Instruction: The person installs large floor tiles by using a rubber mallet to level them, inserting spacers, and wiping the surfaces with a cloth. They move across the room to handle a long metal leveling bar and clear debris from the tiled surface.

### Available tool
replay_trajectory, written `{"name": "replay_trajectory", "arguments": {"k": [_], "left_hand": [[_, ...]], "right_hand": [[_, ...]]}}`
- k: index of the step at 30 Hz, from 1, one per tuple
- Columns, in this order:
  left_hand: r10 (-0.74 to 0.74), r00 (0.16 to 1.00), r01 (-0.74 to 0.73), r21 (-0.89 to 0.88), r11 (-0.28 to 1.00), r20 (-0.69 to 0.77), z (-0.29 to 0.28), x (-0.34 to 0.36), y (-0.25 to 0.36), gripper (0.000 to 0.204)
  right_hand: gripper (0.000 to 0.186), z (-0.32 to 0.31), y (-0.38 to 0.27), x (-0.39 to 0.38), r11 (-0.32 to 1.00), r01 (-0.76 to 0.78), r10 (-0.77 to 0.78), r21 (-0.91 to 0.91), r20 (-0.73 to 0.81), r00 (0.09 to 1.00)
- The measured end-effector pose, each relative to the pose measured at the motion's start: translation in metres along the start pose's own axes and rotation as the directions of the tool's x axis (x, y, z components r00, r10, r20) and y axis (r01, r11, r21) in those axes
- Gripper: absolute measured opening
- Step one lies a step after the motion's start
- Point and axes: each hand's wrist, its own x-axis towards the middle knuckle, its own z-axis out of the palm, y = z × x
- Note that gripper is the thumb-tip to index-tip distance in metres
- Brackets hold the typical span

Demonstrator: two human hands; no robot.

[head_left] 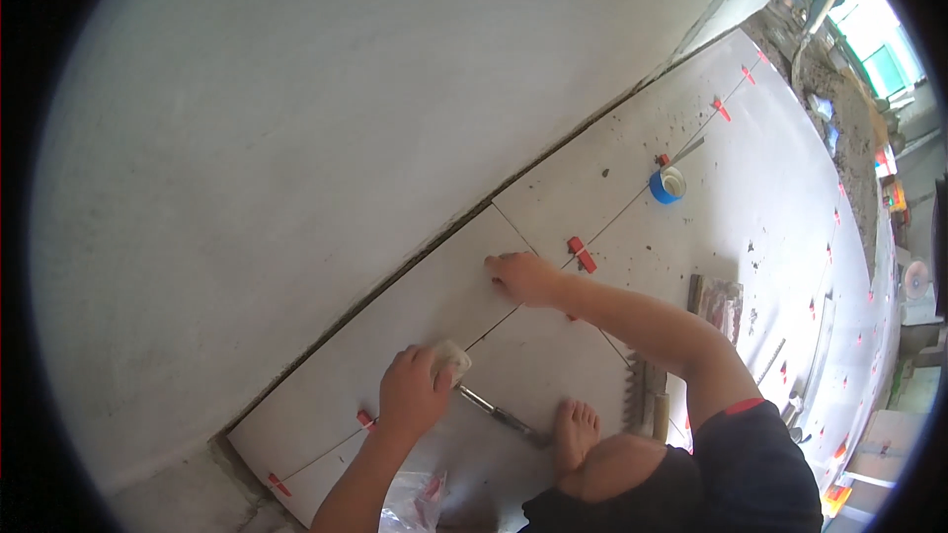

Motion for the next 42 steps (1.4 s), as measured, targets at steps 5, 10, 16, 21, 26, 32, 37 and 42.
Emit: {"name": "replay_trajectory", "arguments": {"k": [5, 10, 16, 21, 26, 32, 37, 42], "left_hand": [[-0.048, 0.999, 0.048, -0.024, 0.999, 0.001, 0.028, 0.057, 0.001, 0.032], [-0.090, 0.979, 0.058, 0.170, 0.984, 0.185, 0.069, 0.119, 0.018, 0.046], [0.037, 0.965, -0.147, 0.423, 0.894, 0.258, 0.111, 0.149, 0.045, 0.056], [0.042, 0.964, -0.143, 0.377, 0.915, 0.264, 0.122, 0.142, 0.032, 0.055], [0.253, 0.924, -0.331, 0.269, 0.904, 0.286, 0.130, 0.146, 0.023, 0.046], [0.189, 0.928, -0.273, 0.240, 0.932, 0.320, 0.126, 0.145, 0.014, 0.041], [-0.074, 0.923, 0.092, -0.031, 0.995, 0.377, 0.050, 0.145, 0.031, 0.033], [-0.230, 0.947, 0.242, -0.025, 0.970, 0.223, -0.074, 0.008, -0.044, 0.021]], "right_hand": [[0.020, -0.003, 0.003, 0.002, 0.999, -0.024, 0.019, 0.027, 0.177, 0.984], [0.018, -0.031, 0.008, -0.015, 0.944, -0.127, 0.111, 0.305, 0.068, 0.991], [0.022, -0.048, 0.045, -0.118, 0.723, -0.294, 0.612, 0.626, -0.383, 0.692], [0.012, -0.009, 0.016, -0.164, 0.566, -0.344, 0.713, 0.749, -0.235, 0.661], [0.012, 0.020, -0.012, -0.158, 0.562, -0.309, 0.669, 0.767, -0.202, 0.715], [0.011, 0.038, -0.036, -0.138, 0.551, -0.289, 0.663, 0.783, -0.200, 0.721], [0.014, 0.055, -0.064, -0.135, 0.506, -0.367, 0.643, 0.781, -0.058, 0.763], [0.017, 0.082, -0.100, -0.134, 0.627, -0.265, 0.445, 0.732, -0.058, 0.894]]}}
